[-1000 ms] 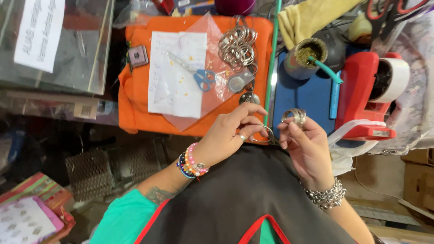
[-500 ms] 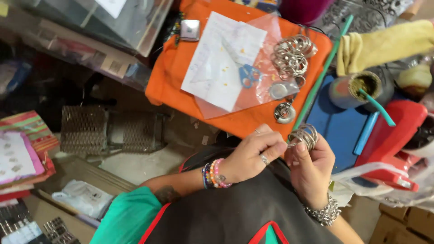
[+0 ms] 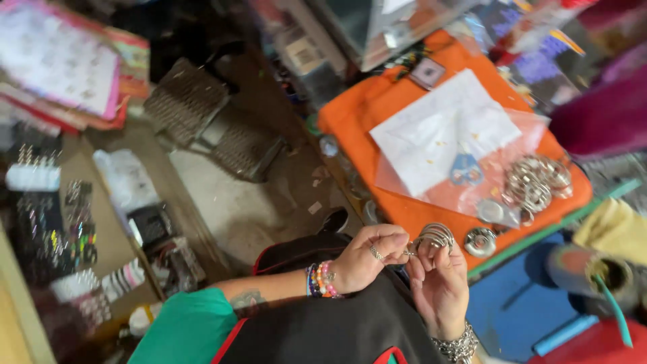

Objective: The person organizes a large pile of silver keyrings on a cluttered workbench, picking them up and stacking them. They briefly reach into a glass display case to retrieve more keyrings. Later, they interact with a smartphone held by another person, pointing at the screen while continuing to handle the keyrings.

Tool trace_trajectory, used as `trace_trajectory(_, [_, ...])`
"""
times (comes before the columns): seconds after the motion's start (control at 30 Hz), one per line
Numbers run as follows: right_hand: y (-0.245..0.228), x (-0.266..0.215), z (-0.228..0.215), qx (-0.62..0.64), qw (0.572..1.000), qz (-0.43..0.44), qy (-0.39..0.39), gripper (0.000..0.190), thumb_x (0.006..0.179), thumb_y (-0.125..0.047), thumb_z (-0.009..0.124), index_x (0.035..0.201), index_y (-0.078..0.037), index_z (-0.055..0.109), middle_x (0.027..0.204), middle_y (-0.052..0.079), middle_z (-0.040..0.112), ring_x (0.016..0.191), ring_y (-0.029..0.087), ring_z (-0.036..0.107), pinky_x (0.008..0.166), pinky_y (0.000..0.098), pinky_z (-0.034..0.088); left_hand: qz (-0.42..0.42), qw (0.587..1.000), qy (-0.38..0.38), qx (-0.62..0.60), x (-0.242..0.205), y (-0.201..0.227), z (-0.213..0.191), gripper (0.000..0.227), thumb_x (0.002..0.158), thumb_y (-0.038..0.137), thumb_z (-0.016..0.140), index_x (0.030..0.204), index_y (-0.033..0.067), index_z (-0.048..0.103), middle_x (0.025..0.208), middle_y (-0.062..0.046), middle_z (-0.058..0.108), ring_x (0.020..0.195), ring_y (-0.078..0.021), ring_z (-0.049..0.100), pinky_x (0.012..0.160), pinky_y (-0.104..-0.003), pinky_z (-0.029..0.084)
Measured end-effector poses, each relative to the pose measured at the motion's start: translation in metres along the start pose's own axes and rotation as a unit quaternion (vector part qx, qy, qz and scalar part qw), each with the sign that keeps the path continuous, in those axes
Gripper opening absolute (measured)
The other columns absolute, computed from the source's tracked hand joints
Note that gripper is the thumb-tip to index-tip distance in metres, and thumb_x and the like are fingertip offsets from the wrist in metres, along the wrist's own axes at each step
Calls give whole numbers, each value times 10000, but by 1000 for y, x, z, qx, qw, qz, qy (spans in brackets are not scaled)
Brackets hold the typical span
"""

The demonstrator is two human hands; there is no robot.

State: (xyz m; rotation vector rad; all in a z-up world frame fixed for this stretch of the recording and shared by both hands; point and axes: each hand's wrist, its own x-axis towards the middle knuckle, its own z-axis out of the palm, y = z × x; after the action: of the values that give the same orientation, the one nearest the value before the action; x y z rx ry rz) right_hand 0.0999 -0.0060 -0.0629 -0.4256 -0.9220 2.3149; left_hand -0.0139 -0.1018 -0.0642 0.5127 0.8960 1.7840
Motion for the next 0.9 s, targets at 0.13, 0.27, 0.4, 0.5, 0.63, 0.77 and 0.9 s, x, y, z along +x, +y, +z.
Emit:
trace_trajectory(0.13, [1,-1,-16,-265,961,56,47,162,988,-150,655,917,-15,601,794,143,678,593,147,588,545,229,462,84,939,36,330,-27,38,-11,340,1087,305,463,782,162,417,754,74,390,730,-88,362,680,-304,329])
trace_trajectory(0.27, [-24,11,31,-459,885,52,-56,157,1011,-111,619,1045,26,688,921,96,739,678,130,604,641,246,527,80,914,32,397,-38,54,-22,397,1092,314,412,753,134,310,693,33,283,637,-107,306,630,-314,274])
trace_trajectory(0.4, [-20,11,34,-613,780,-15,-123,131,940,-155,700,994,-58,771,836,21,749,766,101,670,734,245,519,97,900,23,424,-39,60,-36,402,1091,302,414,745,122,317,667,23,280,622,-125,297,617,-327,283])
trace_trajectory(0.5, [-11,13,41,-670,721,-87,-152,162,924,-130,706,1069,-73,752,982,27,777,879,134,708,824,272,516,99,900,33,423,-34,69,-48,412,1089,322,419,736,127,332,664,25,302,623,-128,318,623,-326,292])
trace_trajectory(0.63, [5,15,63,-734,623,-203,-181,238,942,-27,706,1179,-52,699,986,68,719,856,241,697,771,352,533,113,906,20,408,-32,85,-67,399,1087,301,436,736,133,347,674,20,343,633,-133,356,633,-334,307])
trace_trajectory(0.77, [12,28,92,-784,553,-189,-209,390,916,-171,768,1277,-61,669,1013,59,687,711,217,643,633,393,519,87,932,11,351,-32,108,-89,401,1081,294,440,731,148,309,694,64,287,663,-91,292,633,-295,278])
trace_trajectory(0.9, [28,49,119,-810,487,-162,-283,318,935,-245,707,1187,-64,633,1141,90,698,757,298,682,621,417,557,108,925,13,364,-35,122,-121,413,1082,321,427,733,134,310,675,40,292,645,-113,305,625,-320,283])
